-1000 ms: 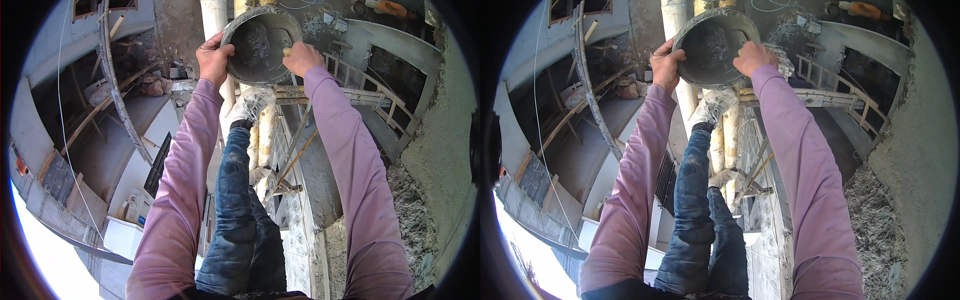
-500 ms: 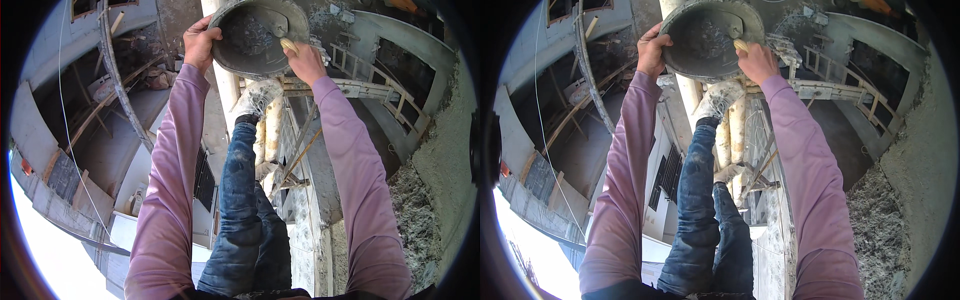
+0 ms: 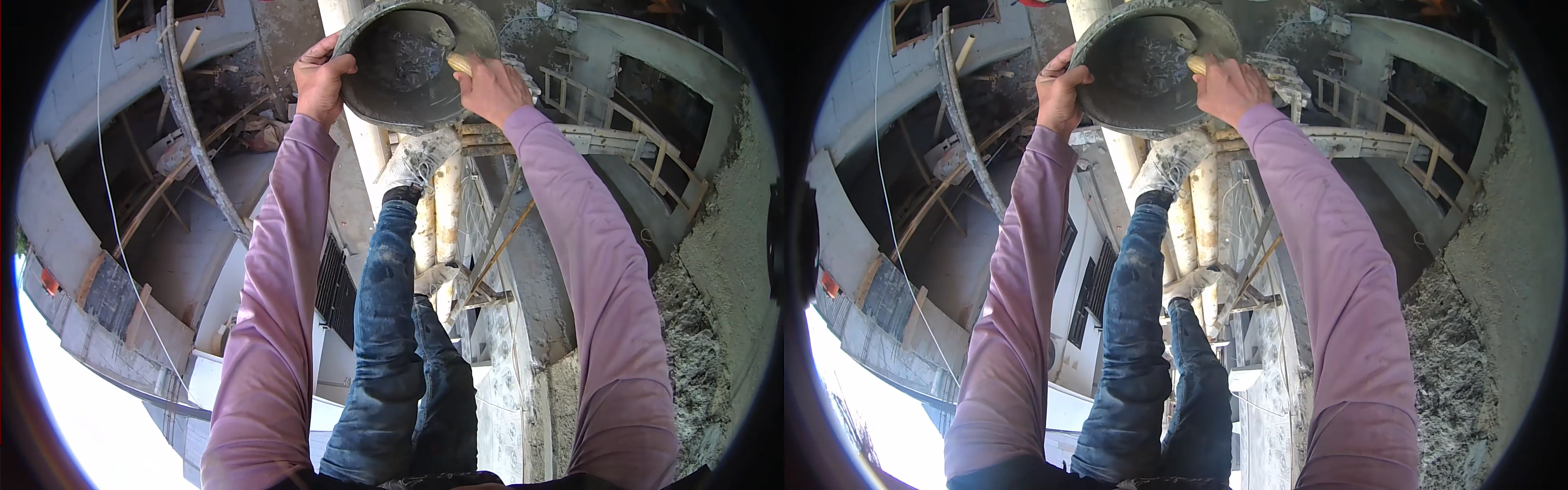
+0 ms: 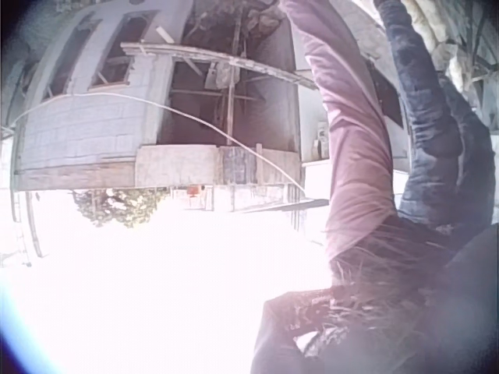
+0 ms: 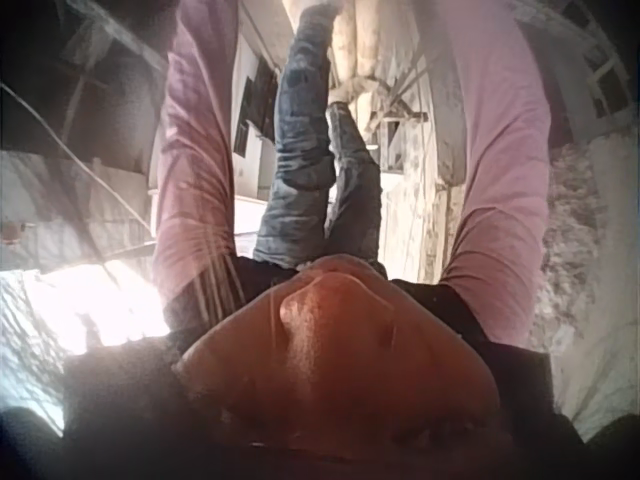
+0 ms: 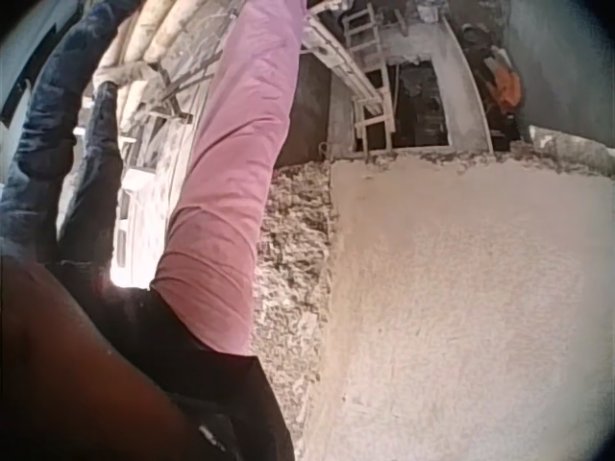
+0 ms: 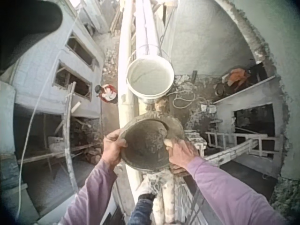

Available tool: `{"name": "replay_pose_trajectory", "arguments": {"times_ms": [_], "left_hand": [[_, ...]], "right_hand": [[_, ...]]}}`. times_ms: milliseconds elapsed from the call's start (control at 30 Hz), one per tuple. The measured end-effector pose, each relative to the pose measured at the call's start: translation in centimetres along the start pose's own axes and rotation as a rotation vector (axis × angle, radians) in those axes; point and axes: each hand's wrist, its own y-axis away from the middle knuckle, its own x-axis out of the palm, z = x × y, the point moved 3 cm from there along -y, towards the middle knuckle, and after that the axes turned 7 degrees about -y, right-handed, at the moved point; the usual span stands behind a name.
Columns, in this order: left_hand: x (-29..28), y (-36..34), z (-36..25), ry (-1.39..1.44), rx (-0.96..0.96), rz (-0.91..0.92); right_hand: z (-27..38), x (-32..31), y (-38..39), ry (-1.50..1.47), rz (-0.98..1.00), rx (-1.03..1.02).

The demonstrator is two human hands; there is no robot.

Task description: The worker is perched on bamboo scaffolding, using a trowel to apply wet cement mixture from a bucket to a concrete wall at a construction site.

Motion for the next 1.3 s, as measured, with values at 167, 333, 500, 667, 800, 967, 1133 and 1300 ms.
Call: {"name": "replay_pose_trajectory", "arguments": {"times_ms": [167, 333, 500, 667, 800, 967, 1133, 1300], "left_hand": [[0.1, 1.6, 0.9, 0.080, 0.006, -0.078], [4.4, 5.2, 0.6, -0.072, 0.114, -0.118], [5.6, 6.6, 1.3, -0.172, 0.285, -0.084], [4.4, 5.1, 1.5, -0.033, 0.125, -0.087], [2.0, 4.0, 1.1, -0.075, 0.111, -0.043], [1.8, 4.5, 1.1, -0.080, 0.140, -0.013], [2.0, 3.6, 1.8, -0.110, 0.112, -0.036], [1.7, 5.0, 1.0, -0.279, 0.172, -0.061]], "right_hand": [[1.5, 1.5, 3.9, 0.088, 0.249, -0.185], [1.4, -5.5, 1.4, 0.340, 0.132, -0.043], [0.7, 0.1, 3.5, 0.203, 0.274, 0.062], [-0.9, 2.5, 4.5, 0.319, 0.494, -0.365], [2.2, -0.5, 2.6, -0.384, 0.738, 0.451], [2.5, 2.3, 4.4, -1.004, 0.737, 0.471], [4.2, 4.5, 6.4, -2.256, 0.416, 0.813], [0.8, 2.5, 8.6, -0.925, 0.128, 0.446]]}}
